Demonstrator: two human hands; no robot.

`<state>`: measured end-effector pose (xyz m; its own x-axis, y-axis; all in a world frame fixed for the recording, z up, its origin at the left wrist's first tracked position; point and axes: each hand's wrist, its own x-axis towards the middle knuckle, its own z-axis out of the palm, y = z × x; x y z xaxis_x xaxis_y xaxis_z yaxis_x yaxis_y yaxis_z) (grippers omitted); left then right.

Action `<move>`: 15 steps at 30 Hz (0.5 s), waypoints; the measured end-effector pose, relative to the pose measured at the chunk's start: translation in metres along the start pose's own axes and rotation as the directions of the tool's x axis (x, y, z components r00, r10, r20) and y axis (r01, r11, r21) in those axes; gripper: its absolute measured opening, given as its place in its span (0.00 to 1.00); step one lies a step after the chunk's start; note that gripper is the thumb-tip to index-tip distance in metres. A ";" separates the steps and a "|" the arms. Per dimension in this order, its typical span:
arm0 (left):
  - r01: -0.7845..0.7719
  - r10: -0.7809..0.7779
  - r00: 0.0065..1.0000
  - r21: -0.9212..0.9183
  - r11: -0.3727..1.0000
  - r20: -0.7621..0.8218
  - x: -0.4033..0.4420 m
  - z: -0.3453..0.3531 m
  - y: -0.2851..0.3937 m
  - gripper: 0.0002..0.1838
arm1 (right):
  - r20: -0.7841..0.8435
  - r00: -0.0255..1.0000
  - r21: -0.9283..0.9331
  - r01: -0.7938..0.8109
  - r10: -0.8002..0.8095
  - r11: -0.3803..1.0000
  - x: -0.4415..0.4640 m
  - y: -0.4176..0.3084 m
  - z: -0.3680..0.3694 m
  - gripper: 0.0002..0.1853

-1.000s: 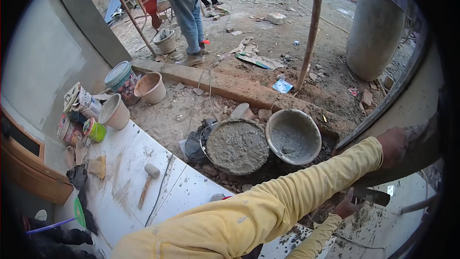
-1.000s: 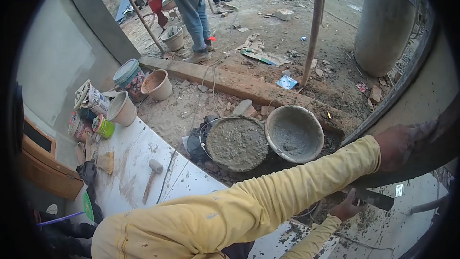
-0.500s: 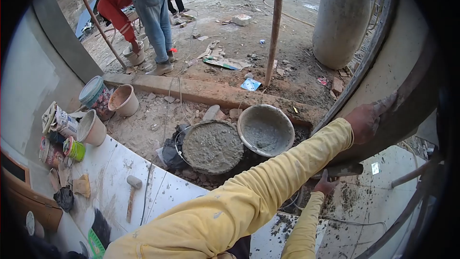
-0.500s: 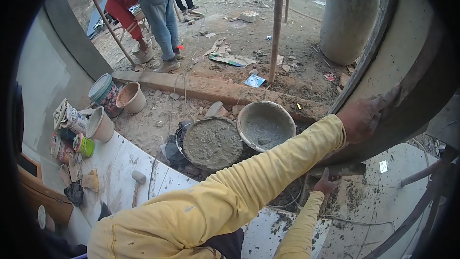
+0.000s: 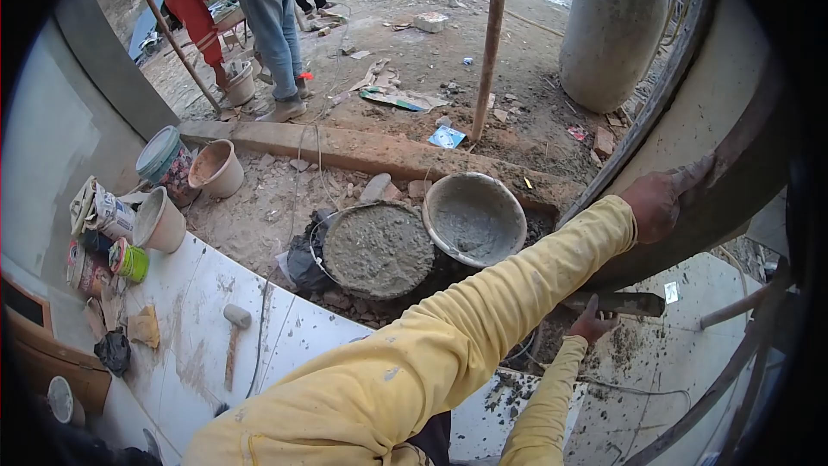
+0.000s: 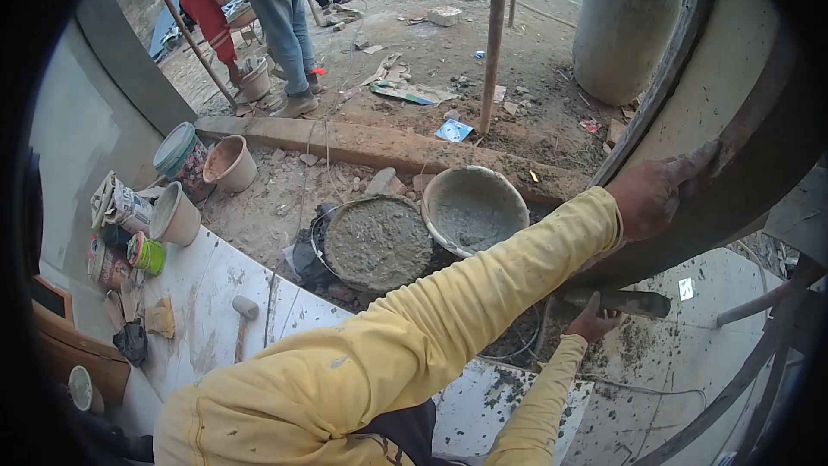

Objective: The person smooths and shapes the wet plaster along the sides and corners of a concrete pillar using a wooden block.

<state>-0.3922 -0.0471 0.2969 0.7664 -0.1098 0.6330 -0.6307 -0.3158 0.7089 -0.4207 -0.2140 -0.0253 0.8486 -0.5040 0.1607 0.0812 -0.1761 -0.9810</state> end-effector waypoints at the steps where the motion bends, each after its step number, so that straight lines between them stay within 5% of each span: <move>1: 0.005 -0.006 1.000 0.027 1.000 0.008 0.002 0.000 0.000 0.37 | 0.032 0.999 0.031 -0.042 0.041 0.999 0.002 0.008 0.004 0.41; 6: 0.061 -0.068 0.997 0.153 0.986 0.042 -0.004 -0.003 0.008 0.40 | 0.042 0.998 -0.117 0.040 -0.036 0.992 0.007 0.035 0.010 0.44; 7: 0.031 -0.044 0.997 0.174 0.984 0.069 -0.005 -0.001 0.001 0.34 | 0.058 0.997 -0.025 -0.046 0.047 0.999 0.008 0.007 0.003 0.43; 8: -0.044 0.039 0.998 0.131 0.990 0.042 -0.004 0.004 -0.015 0.30 | 0.009 0.998 0.027 0.058 -0.058 0.998 0.018 0.008 0.001 0.42; 9: 0.054 -0.086 0.988 0.241 0.969 0.124 -0.003 0.000 -0.009 0.34 | -0.018 0.996 -0.087 0.086 -0.088 0.992 0.028 0.001 -0.004 0.41; 12: 0.214 -0.292 0.926 0.303 0.929 0.241 0.005 -0.008 -0.001 0.40 | -0.031 0.996 0.043 0.090 -0.089 0.995 0.041 -0.054 -0.021 0.40; 14: -0.118 0.133 0.981 -0.109 0.987 0.142 0.006 -0.007 -0.010 0.42 | -0.006 0.995 0.068 0.096 -0.096 0.993 0.042 -0.065 -0.021 0.39; 15: -0.114 0.131 0.981 -0.118 0.986 0.146 0.007 -0.008 -0.013 0.42 | -0.010 0.990 0.060 0.139 -0.139 0.988 0.043 -0.062 -0.020 0.39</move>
<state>-0.3793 -0.0364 0.2942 0.6870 -0.2864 0.6678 -0.7238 -0.1875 0.6641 -0.3994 -0.2415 0.0444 0.8240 -0.4828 0.2967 0.2299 -0.1938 -0.9537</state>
